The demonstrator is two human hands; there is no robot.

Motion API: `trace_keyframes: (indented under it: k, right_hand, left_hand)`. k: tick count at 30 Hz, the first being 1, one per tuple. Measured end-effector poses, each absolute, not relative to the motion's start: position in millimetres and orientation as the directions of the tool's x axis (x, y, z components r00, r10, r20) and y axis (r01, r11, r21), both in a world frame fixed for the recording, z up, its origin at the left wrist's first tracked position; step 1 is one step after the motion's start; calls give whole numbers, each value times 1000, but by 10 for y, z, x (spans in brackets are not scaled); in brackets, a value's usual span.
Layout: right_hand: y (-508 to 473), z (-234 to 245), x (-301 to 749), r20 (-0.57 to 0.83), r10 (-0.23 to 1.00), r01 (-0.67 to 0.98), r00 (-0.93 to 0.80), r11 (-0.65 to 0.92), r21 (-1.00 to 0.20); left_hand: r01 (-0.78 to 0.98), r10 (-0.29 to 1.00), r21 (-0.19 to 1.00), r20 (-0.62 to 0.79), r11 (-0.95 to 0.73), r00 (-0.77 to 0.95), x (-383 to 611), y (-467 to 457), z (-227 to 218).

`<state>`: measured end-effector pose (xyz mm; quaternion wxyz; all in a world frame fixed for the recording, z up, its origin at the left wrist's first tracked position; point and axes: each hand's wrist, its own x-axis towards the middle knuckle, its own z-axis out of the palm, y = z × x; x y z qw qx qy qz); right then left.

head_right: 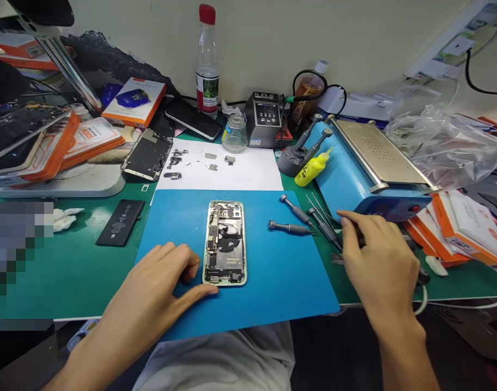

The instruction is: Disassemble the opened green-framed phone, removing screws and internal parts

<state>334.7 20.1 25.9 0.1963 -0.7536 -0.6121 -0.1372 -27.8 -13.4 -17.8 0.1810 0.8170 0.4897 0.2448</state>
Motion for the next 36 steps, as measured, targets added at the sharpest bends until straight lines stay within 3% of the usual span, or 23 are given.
trace_keyframes:
  k: [4, 8, 13, 19, 26, 28, 31, 33, 36]
  right_hand:
    - [126, 324, 3386, 374, 877, 933, 302, -192, -304]
    - [141, 360, 3397, 299, 909, 919, 291, -178, -352]
    - [282, 329, 3331, 217, 964, 967, 153, -100, -235]
    - [292, 226, 3319, 264, 956, 992, 126, -125, -19]
    - [285, 117, 3366, 381, 913, 988, 143, -153, -4]
    - [250, 150, 3292, 484, 852, 980, 200, -174, -99]
    - [150, 251, 3059, 585, 732, 862, 349, -5, -508]
    - [71, 307, 2869, 524, 765, 650, 374, 187, -737]
    - [-9, 279, 2654, 425, 839, 496, 341, 224, -839]
  left_hand:
    - [704, 889, 544, 228, -455, 398, -294, -146, -189]
    - [696, 877, 538, 235, -476, 418, -305, -129, -182]
    - [696, 865, 518, 239, -497, 441, -309, -104, -160]
    - [664, 846, 532, 241, -525, 476, -319, -71, -125]
    - [653, 864, 591, 167, -474, 475, -339, -10, -102]
    - [644, 869, 617, 140, -452, 475, -339, 11, -91]
    - [637, 877, 646, 108, -420, 469, -338, 30, -61]
    - [629, 879, 663, 95, -406, 468, -336, 31, -34]
    - [612, 874, 677, 100, -410, 475, -325, 19, 1]
